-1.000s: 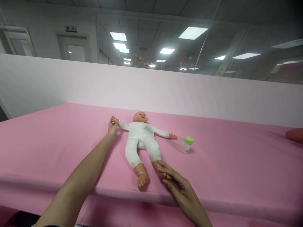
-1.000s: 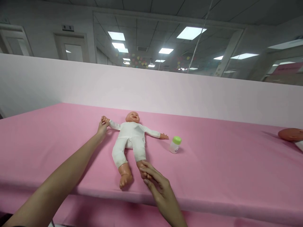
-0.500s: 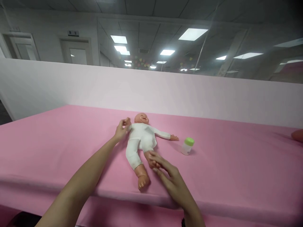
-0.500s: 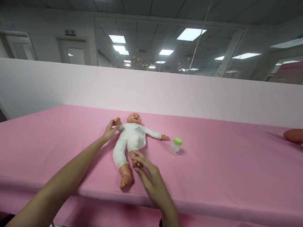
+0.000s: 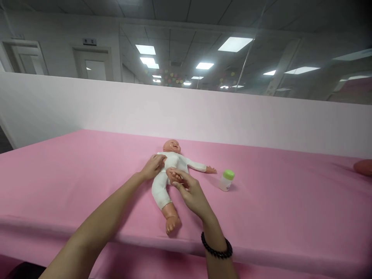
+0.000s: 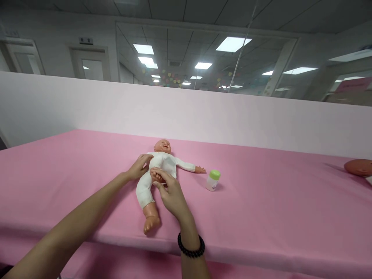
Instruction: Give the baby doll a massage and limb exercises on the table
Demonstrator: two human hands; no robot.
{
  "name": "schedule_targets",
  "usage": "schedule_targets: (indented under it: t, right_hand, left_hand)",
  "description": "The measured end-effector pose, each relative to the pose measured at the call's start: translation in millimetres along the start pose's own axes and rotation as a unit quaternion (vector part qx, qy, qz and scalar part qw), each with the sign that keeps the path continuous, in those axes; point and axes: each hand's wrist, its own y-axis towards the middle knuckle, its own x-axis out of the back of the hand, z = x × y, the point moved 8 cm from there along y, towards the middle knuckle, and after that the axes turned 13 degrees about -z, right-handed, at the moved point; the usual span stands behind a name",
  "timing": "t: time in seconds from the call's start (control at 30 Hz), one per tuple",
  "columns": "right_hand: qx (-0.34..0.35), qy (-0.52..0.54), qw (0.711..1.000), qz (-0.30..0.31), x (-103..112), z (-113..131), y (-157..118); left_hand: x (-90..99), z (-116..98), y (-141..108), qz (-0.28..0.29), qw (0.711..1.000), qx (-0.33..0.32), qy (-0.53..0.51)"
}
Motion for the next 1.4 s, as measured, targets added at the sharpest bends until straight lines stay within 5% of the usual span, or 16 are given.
schedule_targets:
  t: [0.07,0.17,0.33,0.4,0.53,0.63,0.73,0.8,0.97,1.13,1.27,1.4]
  right_hand:
    - [0.004,-0.001,1.000,-0.020,-2.5,1.2,4.1]
    - [-0.017,0.006,0.999,-0.033,6.8,-1.3,-16.2]
    - [-0.061,-0.003,0.998,0.015,31.8,-22.3,-82.0]
    - [-0.079,0.005,0.997,0.015,40.9,-33.0,-98.5]
    - [-0.101,0.038,0.994,0.000,41.7,-35.7,-86.1]
    - [-0.081,0.051,0.995,0.013,22.1,-20.4,-47.0]
    - [-0.048,0.050,0.997,0.014,2.3,-5.8,-13.3]
    - [-0.043,0.044,0.998,0.010,-3.3,-2.2,-6.6]
    - [-0.061,0.011,0.998,0.003,15.5,-10.2,-47.0]
    - [-0.053,-0.071,0.995,-0.035,35.4,-32.4,-111.2]
    - [0.011,-0.117,0.978,-0.172,42.6,-39.8,-137.0]
    - [0.069,-0.156,0.959,-0.228,32.5,-37.5,-146.2]
  left_hand:
    - [0.1,3.6,-1.6,-0.006,1.000,0.008,0.015]
    - [17.4,32.1,-0.9,-0.087,0.989,0.112,-0.041]
    - [58.2,94.7,-18.9,-0.284,0.887,0.354,-0.086]
    - [61.8,102.1,-24.2,-0.313,0.862,0.388,-0.088]
    - [50.7,70.9,-8.6,-0.283,0.919,0.262,-0.079]
    - [28.7,19.6,4.2,-0.164,0.983,0.084,-0.014]
    - [5.4,-13.7,2.1,-0.031,0.999,-0.020,0.039]
    - [3.7,-14.5,0.6,-0.016,0.999,-0.017,0.040]
    - [39.0,43.9,-1.0,-0.186,0.968,0.168,-0.024]
    - [73.2,108.4,-38.3,-0.262,0.837,0.475,0.069]
    - [89.2,111.7,-49.1,-0.262,0.802,0.520,0.137]
    - [96.1,104.3,-51.1,-0.257,0.782,0.532,0.198]
